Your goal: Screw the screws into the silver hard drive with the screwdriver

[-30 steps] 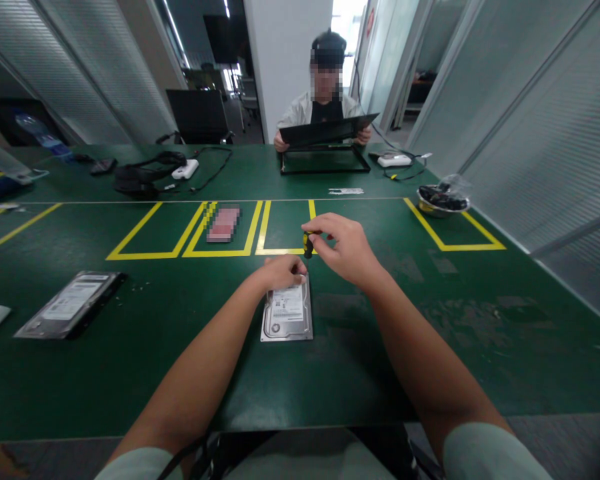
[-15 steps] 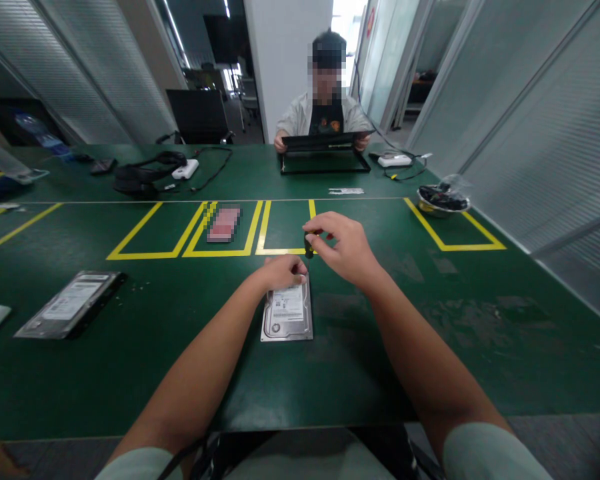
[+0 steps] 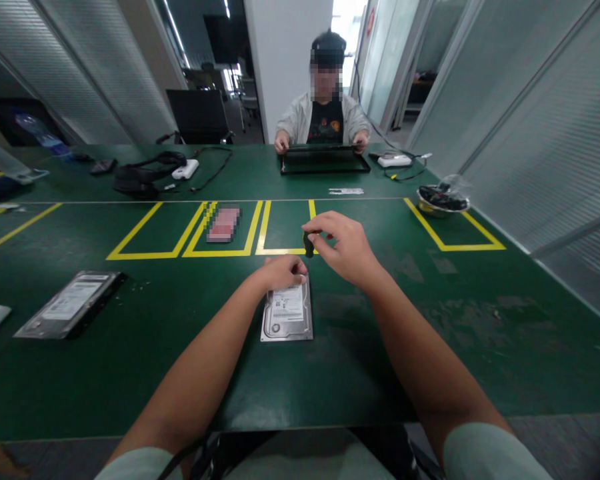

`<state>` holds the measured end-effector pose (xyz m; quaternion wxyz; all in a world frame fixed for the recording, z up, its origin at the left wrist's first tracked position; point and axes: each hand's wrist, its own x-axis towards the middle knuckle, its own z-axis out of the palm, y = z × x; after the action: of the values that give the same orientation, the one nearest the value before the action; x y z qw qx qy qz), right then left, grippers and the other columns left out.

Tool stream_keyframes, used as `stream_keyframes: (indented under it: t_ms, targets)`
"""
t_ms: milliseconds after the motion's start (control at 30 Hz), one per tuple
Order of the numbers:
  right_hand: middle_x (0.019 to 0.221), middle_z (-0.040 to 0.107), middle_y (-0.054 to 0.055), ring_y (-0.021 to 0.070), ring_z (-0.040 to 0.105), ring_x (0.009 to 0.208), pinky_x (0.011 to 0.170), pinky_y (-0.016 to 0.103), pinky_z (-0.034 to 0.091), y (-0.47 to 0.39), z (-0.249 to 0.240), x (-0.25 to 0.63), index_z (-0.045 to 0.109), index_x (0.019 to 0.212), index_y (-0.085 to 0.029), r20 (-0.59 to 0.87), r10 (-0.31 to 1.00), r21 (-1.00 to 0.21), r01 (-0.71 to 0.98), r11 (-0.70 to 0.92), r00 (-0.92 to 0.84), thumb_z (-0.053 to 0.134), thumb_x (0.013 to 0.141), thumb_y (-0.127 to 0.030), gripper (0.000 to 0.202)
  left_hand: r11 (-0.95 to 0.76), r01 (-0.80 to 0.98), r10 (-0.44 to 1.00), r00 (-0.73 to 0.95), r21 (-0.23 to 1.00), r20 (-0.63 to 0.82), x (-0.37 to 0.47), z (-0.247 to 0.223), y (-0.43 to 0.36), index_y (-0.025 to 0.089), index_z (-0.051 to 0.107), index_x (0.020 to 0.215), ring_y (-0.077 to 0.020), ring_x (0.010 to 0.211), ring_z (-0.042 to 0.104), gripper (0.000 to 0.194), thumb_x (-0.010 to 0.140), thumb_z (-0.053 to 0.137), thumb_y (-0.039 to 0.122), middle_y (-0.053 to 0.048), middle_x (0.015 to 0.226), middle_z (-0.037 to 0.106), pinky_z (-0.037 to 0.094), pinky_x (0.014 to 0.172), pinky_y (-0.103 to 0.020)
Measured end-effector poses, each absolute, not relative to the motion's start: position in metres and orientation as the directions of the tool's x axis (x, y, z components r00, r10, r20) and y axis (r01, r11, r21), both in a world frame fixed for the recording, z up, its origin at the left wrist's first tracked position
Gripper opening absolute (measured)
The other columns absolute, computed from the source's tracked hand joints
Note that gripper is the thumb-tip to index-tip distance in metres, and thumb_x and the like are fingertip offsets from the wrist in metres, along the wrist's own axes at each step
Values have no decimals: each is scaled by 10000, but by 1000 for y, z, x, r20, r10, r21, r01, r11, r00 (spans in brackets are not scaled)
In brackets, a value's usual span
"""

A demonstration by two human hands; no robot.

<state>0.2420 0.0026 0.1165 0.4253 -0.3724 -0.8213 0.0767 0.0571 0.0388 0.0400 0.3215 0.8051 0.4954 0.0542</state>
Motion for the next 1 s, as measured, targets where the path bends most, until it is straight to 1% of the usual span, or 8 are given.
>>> stream_keyframes:
  t_ms: [100, 233, 467, 567, 700, 767, 900, 1000]
  targets:
    - [975, 684, 64, 188, 633, 913, 739, 321, 509, 2, 117, 241, 714, 979, -192, 648, 678, -433, 564, 703, -347, 583, 868, -151, 177, -302, 762, 832, 505, 573, -232, 57, 40, 38, 194, 662, 932, -168, 779, 603, 192, 763, 659, 284, -14, 855, 668, 412, 690, -271]
    - [939, 657, 59, 184, 616, 871, 730, 325, 505, 1, 117, 240, 725, 991, -199, 641, 689, -423, 593, 685, -338, 591, 874, -190, 178, -299, 762, 832, 502, 575, -234, 57, 40, 38, 183, 663, 928, -164, 764, 598, 189, 762, 660, 276, -14, 832, 664, 409, 679, -267]
    - [1028, 698, 62, 194, 635, 967, 781, 330, 511, 2, 116, 240, 701, 1005, -198, 644, 669, -419, 561, 714, -370, 527, 878, -118, 230, -299, 768, 835, 498, 566, -235, 57, 42, 37, 192, 678, 943, -174, 783, 607, 208, 759, 660, 287, -16, 846, 675, 407, 691, -273]
    - [960, 685, 51, 183, 624, 899, 755, 319, 502, 2, 117, 241, 688, 976, -198, 644, 674, -418, 571, 707, -363, 573, 882, -151, 156, -307, 780, 838, 493, 546, -234, 58, 44, 37, 199, 683, 944, -182, 800, 611, 210, 761, 657, 297, -19, 872, 683, 404, 711, -283]
    - [871, 644, 39, 177, 603, 830, 734, 316, 492, 1, 117, 240, 678, 912, -194, 647, 688, -422, 597, 682, -328, 646, 854, -199, 66, -310, 780, 836, 496, 543, -234, 59, 45, 37, 200, 679, 942, -186, 806, 611, 211, 762, 651, 307, -17, 871, 682, 399, 722, -292]
    - [898, 659, 44, 186, 615, 860, 737, 320, 496, 0, 117, 240, 676, 916, -201, 647, 691, -437, 587, 681, -321, 617, 862, -184, 82, -307, 777, 835, 497, 550, -236, 59, 44, 37, 198, 676, 934, -184, 800, 609, 208, 759, 650, 306, -16, 864, 679, 401, 718, -289]
    - [1029, 701, 61, 201, 635, 979, 779, 327, 503, 1, 116, 241, 675, 962, -201, 649, 679, -441, 558, 703, -342, 538, 865, -127, 184, -304, 772, 835, 498, 558, -235, 58, 43, 37, 200, 676, 932, -179, 792, 607, 205, 754, 649, 299, -14, 860, 678, 408, 717, -284]
    - [1022, 710, 60, 191, 639, 942, 775, 324, 501, 2, 116, 241, 674, 996, -195, 635, 686, -436, 569, 698, -355, 544, 865, -135, 195, -301, 775, 836, 495, 555, -237, 58, 43, 37, 202, 677, 936, -179, 794, 605, 203, 760, 653, 300, -15, 862, 676, 403, 723, -291]
